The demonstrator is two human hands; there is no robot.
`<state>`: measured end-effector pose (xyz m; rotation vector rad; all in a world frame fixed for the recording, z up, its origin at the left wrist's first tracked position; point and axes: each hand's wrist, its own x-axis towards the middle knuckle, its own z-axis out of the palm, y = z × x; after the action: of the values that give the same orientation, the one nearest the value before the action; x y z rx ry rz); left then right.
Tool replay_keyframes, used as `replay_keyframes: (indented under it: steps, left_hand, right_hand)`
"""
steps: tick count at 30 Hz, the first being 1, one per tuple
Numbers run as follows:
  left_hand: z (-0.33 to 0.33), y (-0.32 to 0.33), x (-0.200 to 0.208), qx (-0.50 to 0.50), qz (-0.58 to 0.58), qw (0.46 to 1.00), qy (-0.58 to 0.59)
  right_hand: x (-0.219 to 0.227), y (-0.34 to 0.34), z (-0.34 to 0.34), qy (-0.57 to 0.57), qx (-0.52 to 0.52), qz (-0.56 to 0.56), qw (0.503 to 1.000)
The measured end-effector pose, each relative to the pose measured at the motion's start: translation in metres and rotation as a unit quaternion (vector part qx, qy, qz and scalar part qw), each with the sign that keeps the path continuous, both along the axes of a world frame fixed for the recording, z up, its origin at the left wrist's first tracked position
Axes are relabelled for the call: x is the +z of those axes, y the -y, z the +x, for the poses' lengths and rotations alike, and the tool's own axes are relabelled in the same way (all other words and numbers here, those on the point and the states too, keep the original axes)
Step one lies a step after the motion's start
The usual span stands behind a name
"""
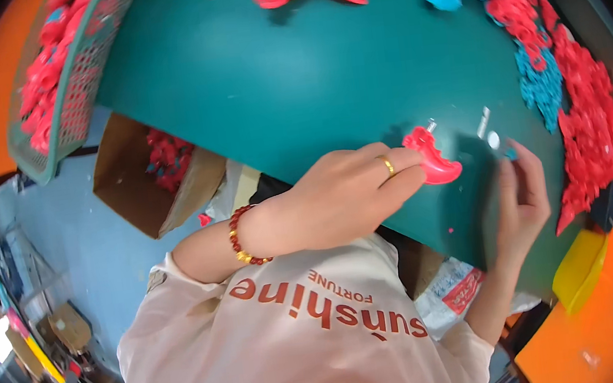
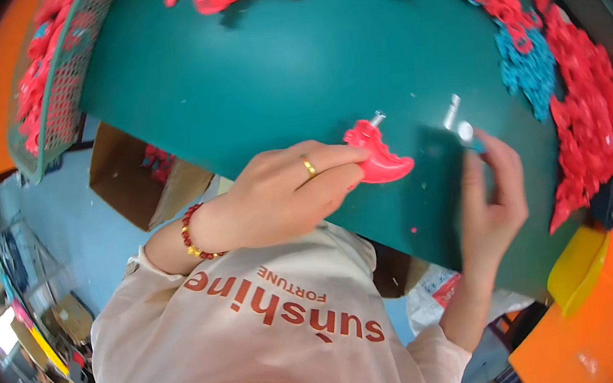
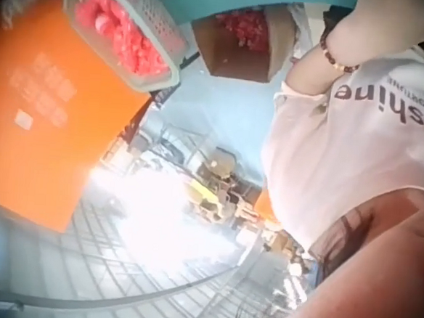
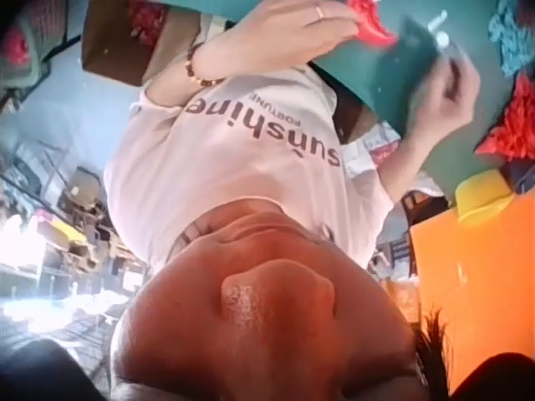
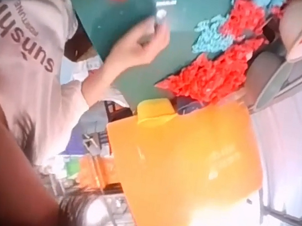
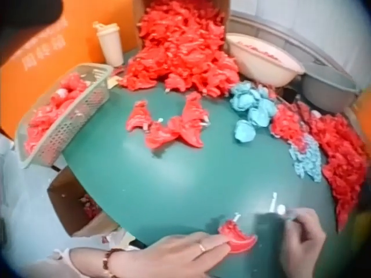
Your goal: Assembling small plastic bird-shaped toy components by snapping parts together and inserting metal pins at a workbench.
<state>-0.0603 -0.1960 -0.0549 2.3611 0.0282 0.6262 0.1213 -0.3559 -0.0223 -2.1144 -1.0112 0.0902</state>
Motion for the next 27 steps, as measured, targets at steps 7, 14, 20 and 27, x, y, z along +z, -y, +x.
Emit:
replay_keyframes:
  steps: [7, 14, 20, 27]
  left_hand:
    - [0.001, 0.003, 0.009, -0.007, 0.122, 0.992, 0.016]
    - [0.005, 0.004, 0.018, -0.003, 0.197, 0.98, 0.027]
    - [0.008, -0.015, 0.009, -0.071, 0.213, 0.972, 0.071]
    - [0.017, -0.026, 0.012, -0.112, -0.018, 0.99, 0.085]
  right_hand:
    - [0.004, -0.023, -0.029, -0.053, 0.101, 0.075, 0.991]
    - [-0.001, -0.033, -0.032, 0.101, 0.135, 0.074, 0.983]
    - [0.005, -0.026, -0.017, -0.436, 0.073, 0.03, 0.897]
    - [-0.002, -0.017, -0.017, -0.628, 0.057, 0.045, 0.775]
